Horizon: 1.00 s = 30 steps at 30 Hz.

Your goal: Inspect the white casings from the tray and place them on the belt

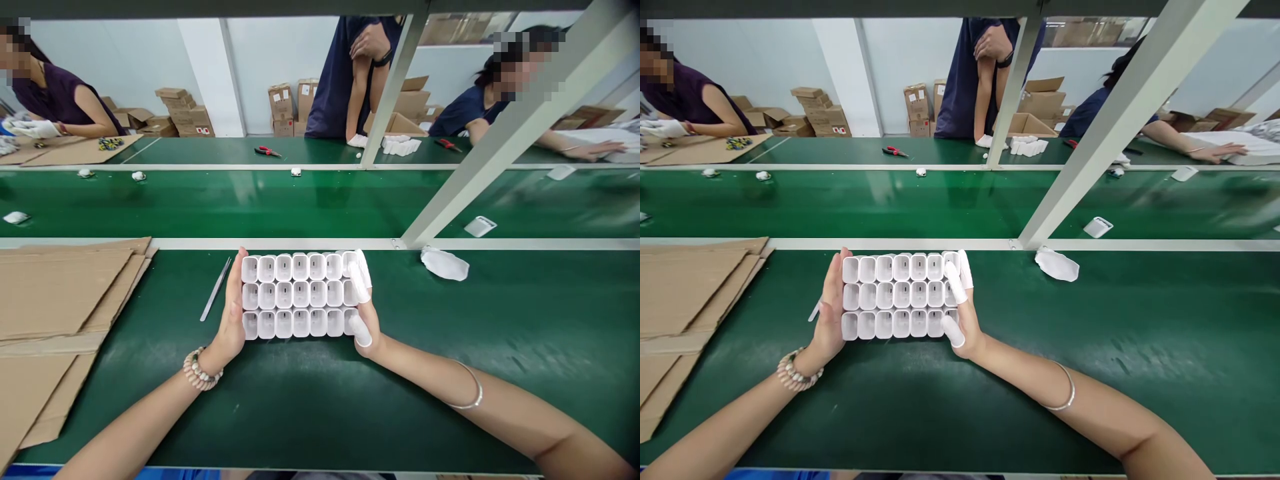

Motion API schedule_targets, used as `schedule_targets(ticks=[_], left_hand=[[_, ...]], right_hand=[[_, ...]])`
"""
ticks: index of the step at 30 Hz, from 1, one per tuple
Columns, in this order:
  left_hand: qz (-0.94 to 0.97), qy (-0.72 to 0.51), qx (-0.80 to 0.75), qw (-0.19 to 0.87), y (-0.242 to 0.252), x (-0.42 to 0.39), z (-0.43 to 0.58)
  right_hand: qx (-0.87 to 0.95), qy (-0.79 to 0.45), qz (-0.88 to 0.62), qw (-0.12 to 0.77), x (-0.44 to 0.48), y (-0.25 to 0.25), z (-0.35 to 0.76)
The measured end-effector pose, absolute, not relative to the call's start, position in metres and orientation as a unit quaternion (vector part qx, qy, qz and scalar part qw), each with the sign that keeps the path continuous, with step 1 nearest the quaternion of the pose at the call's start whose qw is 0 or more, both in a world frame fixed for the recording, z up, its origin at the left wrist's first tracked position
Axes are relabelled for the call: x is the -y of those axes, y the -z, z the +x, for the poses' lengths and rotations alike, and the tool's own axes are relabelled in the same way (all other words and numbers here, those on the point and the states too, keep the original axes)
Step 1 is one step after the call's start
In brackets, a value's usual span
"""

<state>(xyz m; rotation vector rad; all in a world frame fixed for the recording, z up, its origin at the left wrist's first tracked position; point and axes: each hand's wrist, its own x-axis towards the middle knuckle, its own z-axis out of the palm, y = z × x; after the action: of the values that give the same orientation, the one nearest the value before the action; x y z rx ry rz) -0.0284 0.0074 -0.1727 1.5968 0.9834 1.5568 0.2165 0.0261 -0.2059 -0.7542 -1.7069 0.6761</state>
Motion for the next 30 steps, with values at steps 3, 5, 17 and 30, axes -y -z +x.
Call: schedule_targets(ticks=[3,5,17,30], left_hand=[[0.598,-0.597,-0.401,0.355,0.176,-0.010,-0.029],[0.569,-0.589,-0.433,0.376,0.180,-0.013,-0.030],[0.442,-0.536,-0.539,0.476,0.185,-0.026,-0.031],[0.462,-0.509,-0.554,0.469,0.189,-0.016,-0.029]], right_hand=[[0.716,-0.296,-0.330,0.539,-0.026,0.201,0.215],[0.701,-0.321,-0.353,0.530,-0.028,0.199,0.214],[0.519,-0.511,-0.439,0.526,-0.044,0.203,0.206],[0.548,-0.506,-0.435,0.505,-0.044,0.203,0.208]])
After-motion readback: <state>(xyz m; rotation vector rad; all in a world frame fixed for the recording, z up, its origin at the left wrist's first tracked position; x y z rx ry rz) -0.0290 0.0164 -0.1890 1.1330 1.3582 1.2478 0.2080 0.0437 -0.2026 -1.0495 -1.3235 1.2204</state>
